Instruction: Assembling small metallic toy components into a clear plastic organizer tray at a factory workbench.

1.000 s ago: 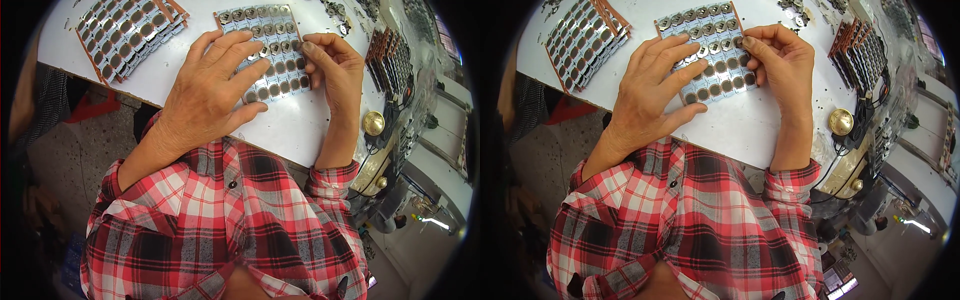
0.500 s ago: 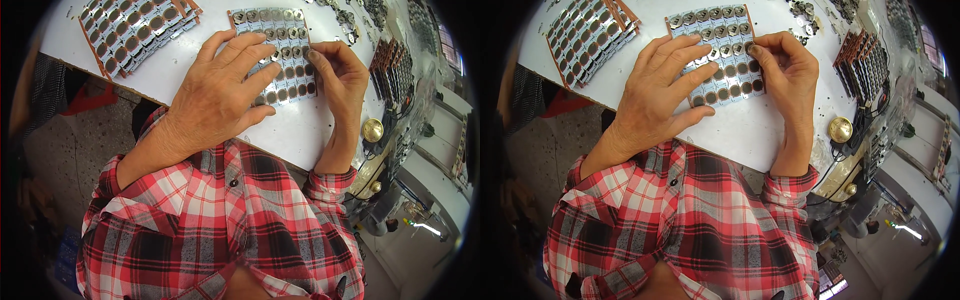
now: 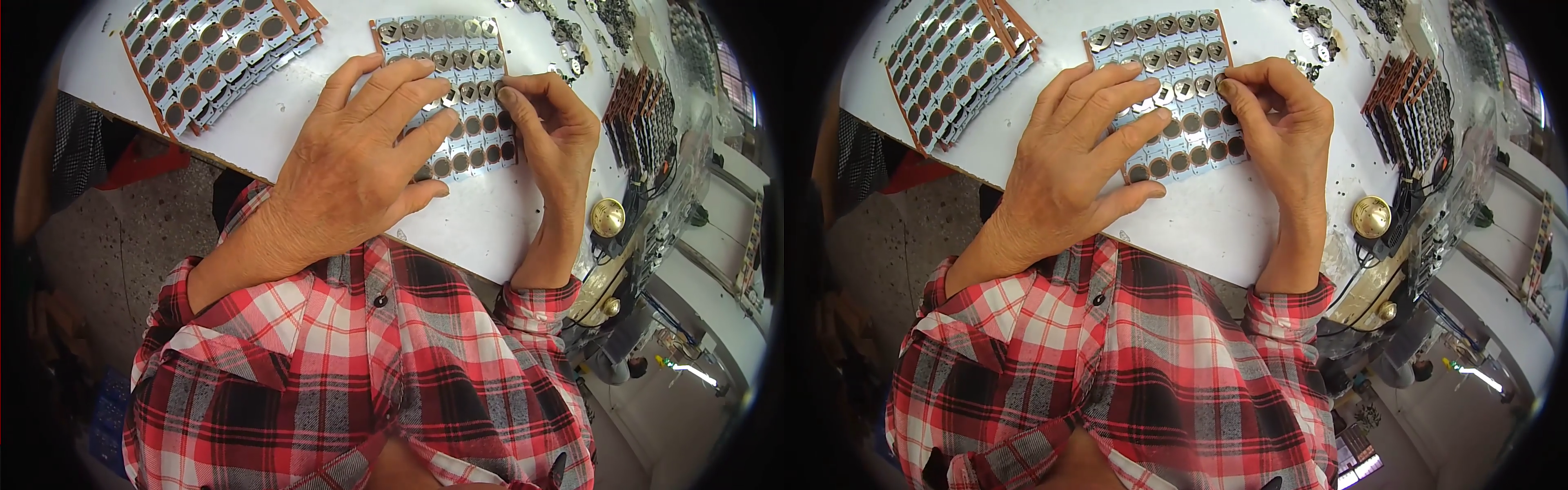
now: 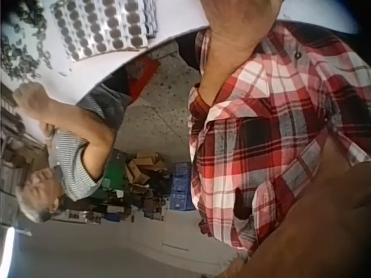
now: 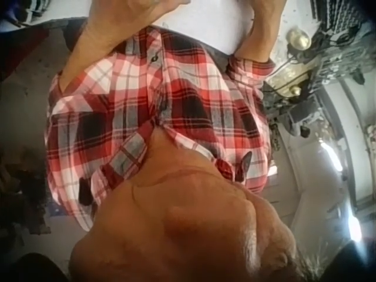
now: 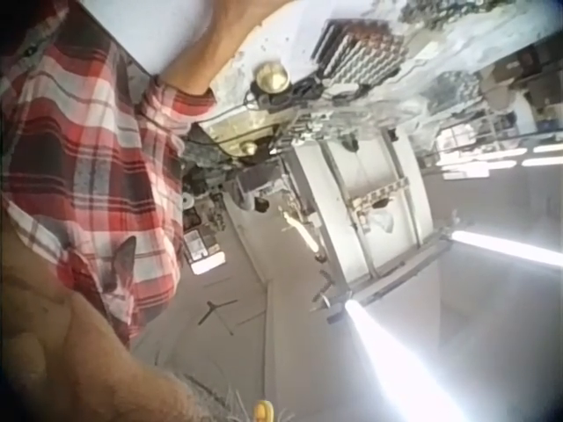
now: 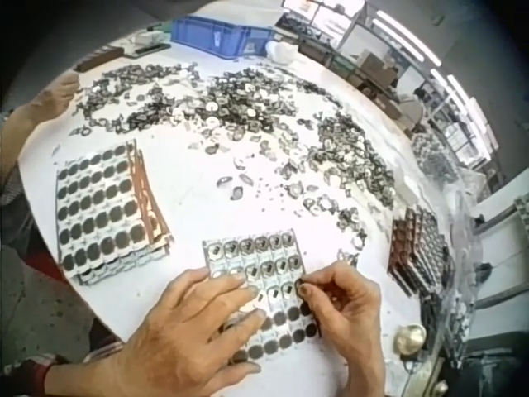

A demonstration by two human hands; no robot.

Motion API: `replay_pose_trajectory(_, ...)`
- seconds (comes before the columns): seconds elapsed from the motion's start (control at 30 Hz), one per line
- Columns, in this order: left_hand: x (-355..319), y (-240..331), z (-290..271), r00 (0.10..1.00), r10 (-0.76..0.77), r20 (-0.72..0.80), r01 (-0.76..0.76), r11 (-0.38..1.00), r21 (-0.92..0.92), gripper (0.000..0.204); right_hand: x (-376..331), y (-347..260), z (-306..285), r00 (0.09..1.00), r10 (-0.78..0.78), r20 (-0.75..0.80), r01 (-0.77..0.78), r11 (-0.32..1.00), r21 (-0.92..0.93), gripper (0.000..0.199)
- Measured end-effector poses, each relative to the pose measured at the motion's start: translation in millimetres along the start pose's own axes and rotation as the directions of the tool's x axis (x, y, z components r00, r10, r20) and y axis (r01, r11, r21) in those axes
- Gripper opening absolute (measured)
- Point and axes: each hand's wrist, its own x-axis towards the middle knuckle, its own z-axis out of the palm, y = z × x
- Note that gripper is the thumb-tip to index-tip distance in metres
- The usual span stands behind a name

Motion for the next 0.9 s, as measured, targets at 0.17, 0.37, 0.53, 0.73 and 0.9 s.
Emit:
replay_pose_trajectory(0.17, 1, -1, 2, 1.0, 0.016, -0.01, -0.016, 1.0, -0.001, 0.066, 2, -6, 0, 1.0, 0.001, 0.013, 0.001, 0.99, -0.144, 0.011)
replay_pose_trajectory(0.37, -1, -2, 1, 0.999, 0.033, -0.007, -0.033, 0.999, 0.022, 0.066, 3, 10, -11, 0.902, -0.104, -0.418, 0.041, 0.987, -0.158, 0.012)
replay_pose_trajectory(0.53, -4, -4, 1, 1.0, 0.024, -0.008, -0.023, 0.997, 0.076, 0.067, 3, 22, -35, 0.948, -0.122, -0.293, -0.026, 0.891, -0.454, 0.015)
replay_pose_trajectory(0.73, -1, -3, 2, 0.999, 0.03, -0.018, -0.029, 0.997, 0.071, 0.066, -1, 17, -32, 0.91, -0.118, -0.396, -0.005, 0.955, -0.296, 0.021)
replay_pose_trajectory(0.9, -2, -4, 3, 0.999, 0.033, -0.026, -0.031, 0.997, 0.074, 0.067, 3, -2, -2, 0.963, -0.267, -0.024, 0.248, 0.92, -0.303, 0.029)
